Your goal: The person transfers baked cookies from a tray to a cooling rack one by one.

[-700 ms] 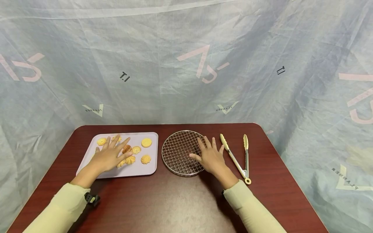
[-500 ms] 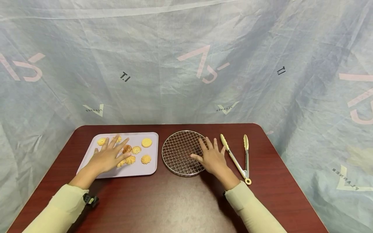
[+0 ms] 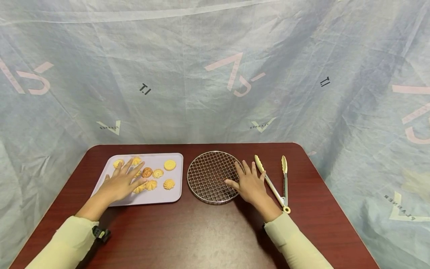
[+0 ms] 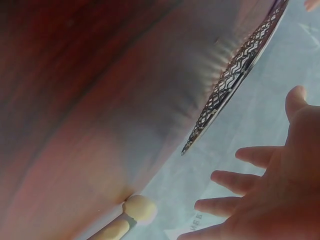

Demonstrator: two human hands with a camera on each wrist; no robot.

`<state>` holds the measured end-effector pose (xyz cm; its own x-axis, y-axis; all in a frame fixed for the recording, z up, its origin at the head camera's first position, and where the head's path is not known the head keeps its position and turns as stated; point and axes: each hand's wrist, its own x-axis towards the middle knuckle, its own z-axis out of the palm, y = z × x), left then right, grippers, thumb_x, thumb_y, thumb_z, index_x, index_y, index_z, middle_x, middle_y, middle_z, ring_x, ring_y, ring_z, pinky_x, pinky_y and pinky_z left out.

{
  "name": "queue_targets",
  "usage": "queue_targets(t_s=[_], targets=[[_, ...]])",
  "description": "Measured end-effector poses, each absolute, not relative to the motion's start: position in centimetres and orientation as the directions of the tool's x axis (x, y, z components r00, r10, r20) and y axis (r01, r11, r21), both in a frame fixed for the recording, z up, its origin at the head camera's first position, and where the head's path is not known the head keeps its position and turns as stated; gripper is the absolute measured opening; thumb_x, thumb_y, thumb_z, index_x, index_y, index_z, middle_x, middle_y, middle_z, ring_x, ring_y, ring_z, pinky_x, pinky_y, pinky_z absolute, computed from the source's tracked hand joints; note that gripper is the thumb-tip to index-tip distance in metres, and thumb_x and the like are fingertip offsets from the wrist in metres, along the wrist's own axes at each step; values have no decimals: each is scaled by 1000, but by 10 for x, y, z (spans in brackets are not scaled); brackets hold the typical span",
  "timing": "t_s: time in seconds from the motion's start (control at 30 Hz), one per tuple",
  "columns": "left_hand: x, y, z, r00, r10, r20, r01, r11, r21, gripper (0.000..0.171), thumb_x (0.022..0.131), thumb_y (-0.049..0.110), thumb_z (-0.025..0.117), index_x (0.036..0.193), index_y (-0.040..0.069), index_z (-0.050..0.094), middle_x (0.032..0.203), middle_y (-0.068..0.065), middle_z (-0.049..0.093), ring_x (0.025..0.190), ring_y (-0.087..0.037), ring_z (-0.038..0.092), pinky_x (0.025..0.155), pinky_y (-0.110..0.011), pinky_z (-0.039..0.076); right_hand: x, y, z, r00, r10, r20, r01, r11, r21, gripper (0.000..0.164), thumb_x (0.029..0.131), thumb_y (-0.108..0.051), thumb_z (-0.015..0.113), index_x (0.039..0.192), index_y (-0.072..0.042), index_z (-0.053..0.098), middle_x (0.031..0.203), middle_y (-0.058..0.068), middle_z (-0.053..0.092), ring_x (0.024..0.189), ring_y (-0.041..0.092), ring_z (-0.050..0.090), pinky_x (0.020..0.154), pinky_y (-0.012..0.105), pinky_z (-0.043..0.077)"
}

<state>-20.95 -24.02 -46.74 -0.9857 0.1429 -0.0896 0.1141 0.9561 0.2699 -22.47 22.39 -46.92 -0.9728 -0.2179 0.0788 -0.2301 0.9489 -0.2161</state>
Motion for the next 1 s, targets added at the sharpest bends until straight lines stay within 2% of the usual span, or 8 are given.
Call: queue_targets(t_s=[0.2,0.4,0.63,1.0], targets=[[-209,-244,-469,-986,133,-96,103,956,274,81,101,72,38,166,27,22,170,-22,8,151,-58,3,104,-86,10,-224,227,-470,-974,-214,78,-226,949,-220,85,97,-65,55,163,-15,32,166,21,28,151,54,19,106,85,12],[-207,-250,-469,-986,133,-104,101,958,270,85,99,77,31,166,25,21,170,-23,8,149,-61,4,104,-86,11,-223,233,-472,-975,-208,76,-220,951,-218,84,98,-63,55,162,-13,33,165,22,28,151,54,17,105,85,14],[-203,-257,-469,-986,126,-107,91,954,286,79,103,69,37,165,23,22,168,-27,9,148,-63,3,104,-86,9,-223,241,-473,-975,-205,81,-217,955,-200,85,98,-66,54,161,-13,34,164,24,30,152,51,16,104,85,16],[-201,-265,-473,-987,116,-115,79,954,288,82,102,72,32,165,22,23,168,-29,8,149,-62,1,104,-85,10,-222,250,-475,-979,-192,73,-203,959,-199,85,99,-64,54,161,-11,34,164,24,28,149,57,18,103,86,16]])
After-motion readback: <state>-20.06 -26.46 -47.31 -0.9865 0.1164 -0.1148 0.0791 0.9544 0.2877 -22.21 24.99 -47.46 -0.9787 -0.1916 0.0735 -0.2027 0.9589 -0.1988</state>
